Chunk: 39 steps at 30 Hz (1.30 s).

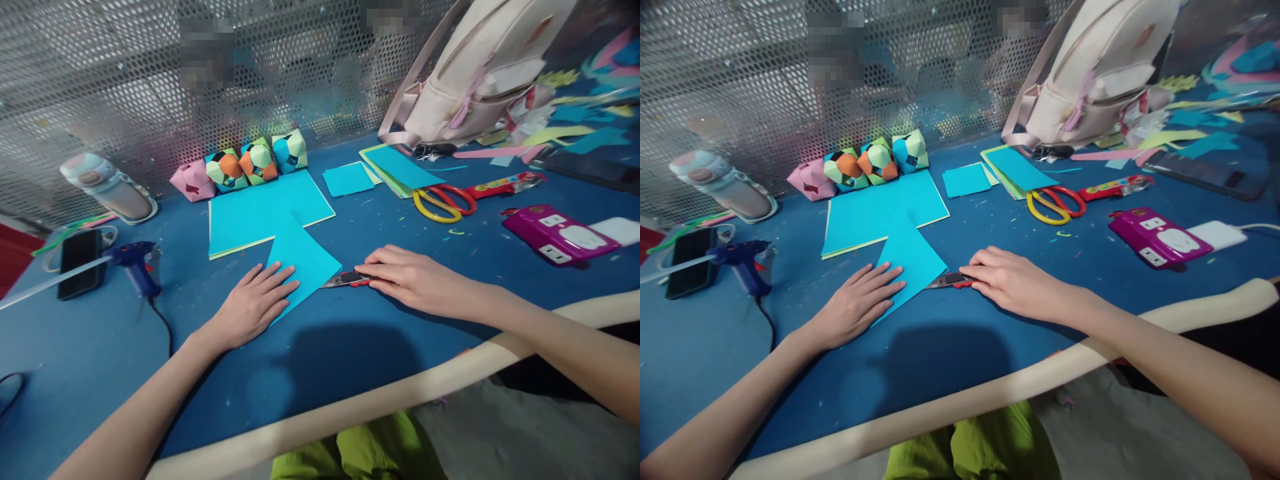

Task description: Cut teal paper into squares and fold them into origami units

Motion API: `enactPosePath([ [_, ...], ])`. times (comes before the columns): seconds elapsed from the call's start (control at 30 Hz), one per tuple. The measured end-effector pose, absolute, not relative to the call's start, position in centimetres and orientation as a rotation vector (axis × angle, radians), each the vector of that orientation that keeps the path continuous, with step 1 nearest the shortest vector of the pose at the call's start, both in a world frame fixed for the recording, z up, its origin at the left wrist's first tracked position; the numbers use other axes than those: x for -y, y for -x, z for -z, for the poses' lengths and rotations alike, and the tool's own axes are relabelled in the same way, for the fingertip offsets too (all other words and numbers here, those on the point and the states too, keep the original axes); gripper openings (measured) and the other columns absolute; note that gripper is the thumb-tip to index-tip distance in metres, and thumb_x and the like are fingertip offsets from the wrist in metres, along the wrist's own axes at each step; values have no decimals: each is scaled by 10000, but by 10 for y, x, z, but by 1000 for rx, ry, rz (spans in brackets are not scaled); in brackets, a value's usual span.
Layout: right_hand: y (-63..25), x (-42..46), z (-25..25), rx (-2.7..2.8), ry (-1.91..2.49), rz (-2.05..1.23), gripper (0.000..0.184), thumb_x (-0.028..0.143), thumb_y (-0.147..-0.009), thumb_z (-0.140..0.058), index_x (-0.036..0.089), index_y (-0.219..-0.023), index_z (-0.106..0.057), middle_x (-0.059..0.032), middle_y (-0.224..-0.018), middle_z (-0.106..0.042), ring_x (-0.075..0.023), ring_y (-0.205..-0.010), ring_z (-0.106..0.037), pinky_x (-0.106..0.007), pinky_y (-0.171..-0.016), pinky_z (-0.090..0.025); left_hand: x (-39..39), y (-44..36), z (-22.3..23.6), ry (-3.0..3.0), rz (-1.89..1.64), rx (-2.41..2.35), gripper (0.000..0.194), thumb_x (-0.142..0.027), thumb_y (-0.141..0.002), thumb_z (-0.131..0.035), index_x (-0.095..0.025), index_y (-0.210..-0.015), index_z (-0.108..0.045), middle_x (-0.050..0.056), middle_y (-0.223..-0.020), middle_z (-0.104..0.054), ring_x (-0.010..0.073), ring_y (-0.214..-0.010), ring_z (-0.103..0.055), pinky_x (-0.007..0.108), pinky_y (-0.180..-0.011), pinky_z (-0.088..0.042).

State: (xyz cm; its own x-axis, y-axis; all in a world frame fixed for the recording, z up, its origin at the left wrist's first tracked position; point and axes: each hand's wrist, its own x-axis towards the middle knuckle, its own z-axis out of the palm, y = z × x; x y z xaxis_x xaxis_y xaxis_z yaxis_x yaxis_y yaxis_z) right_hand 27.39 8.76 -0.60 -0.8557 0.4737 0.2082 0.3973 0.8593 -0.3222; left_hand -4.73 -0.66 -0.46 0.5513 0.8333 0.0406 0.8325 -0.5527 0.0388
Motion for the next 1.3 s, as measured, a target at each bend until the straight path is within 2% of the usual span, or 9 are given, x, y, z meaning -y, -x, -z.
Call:
enactPosePath([
  [1.3,-250,-69,2,2807,549,-441,330,223,-976,-387,146,-1229,-584,-124,-1057,-601,-231,-957,-524,-397,-809,-478,9,45,7,-2761,-98,-1473,444,-359,-1006,-263,-229,-1374,-476,52,-1495,-389,256,-1403,-317,509,-1129,-276],
])
